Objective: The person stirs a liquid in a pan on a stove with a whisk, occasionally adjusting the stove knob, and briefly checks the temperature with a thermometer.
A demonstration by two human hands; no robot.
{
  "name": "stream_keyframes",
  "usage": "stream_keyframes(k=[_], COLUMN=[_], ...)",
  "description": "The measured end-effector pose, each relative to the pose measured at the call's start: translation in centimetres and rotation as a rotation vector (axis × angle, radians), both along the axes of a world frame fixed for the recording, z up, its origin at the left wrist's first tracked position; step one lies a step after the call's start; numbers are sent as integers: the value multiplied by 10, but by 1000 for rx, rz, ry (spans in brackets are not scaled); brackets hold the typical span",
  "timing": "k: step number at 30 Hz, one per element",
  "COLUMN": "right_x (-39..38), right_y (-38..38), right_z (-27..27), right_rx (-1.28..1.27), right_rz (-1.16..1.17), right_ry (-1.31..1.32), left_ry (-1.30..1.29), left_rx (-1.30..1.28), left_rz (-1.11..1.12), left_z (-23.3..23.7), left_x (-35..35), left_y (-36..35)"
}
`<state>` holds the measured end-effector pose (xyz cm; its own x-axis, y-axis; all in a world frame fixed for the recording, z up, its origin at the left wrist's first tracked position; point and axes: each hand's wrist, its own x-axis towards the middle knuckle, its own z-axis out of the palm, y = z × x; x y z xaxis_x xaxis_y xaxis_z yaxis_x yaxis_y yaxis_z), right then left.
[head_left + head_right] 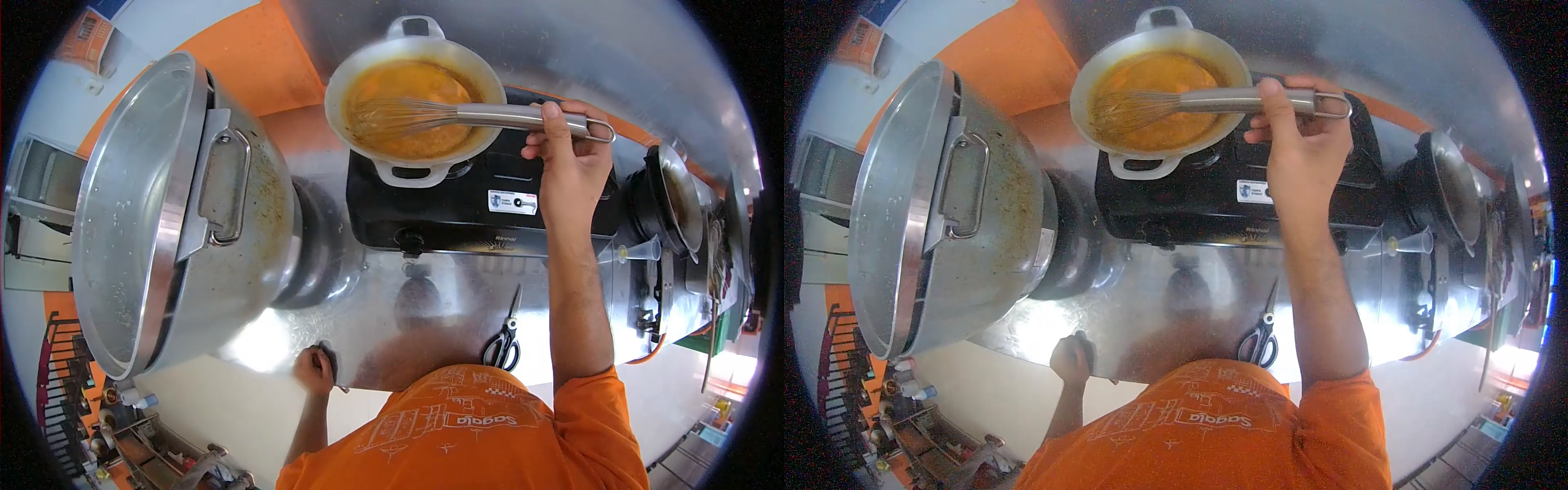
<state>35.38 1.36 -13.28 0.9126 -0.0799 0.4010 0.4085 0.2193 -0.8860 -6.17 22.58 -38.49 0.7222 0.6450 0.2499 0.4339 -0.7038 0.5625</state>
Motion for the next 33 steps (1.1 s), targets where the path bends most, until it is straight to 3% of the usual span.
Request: stream_keyframes(k=[10, 15, 18, 19, 21, 22, 25, 29, 30, 33], right_x=[-2, 0, 1, 5, 23, 24, 21, 41, 43, 54], right_y=[3, 0, -4, 1, 10, 14, 11, 25, 33, 47], right_z=[-3, 0, 8, 8, -4, 1, 25, 19, 21, 32], right_rx=[-56, -198, -323, -221, -275, -333, -563, -449, -418, -500], right_rz=[49, 45, 28, 111, 117, 109, -12, 46, 57, 78], right_ry=[-10, -54, -64, -46, -154, -154, -167, -165, -195, -214], left_ry=[56, 88, 244, 226, 219, 119, 183, 109, 47, 86], left_rx=[0, 51, -5, -1, 9, -73, -45, -13, 92, 78], left_rz=[0, 0, 49, 44, 27, 56, 50, 38, 39, 74], left_z=[-3, -15, -14, -15, -13, -15, -6, 20, -1, 1], left_x=[-2, -8, -10, -5, -9, -9, -8, 3, -2, -1], left_y=[1, 4, 3, 2, 2, 0, 1, -7, -4, -5])
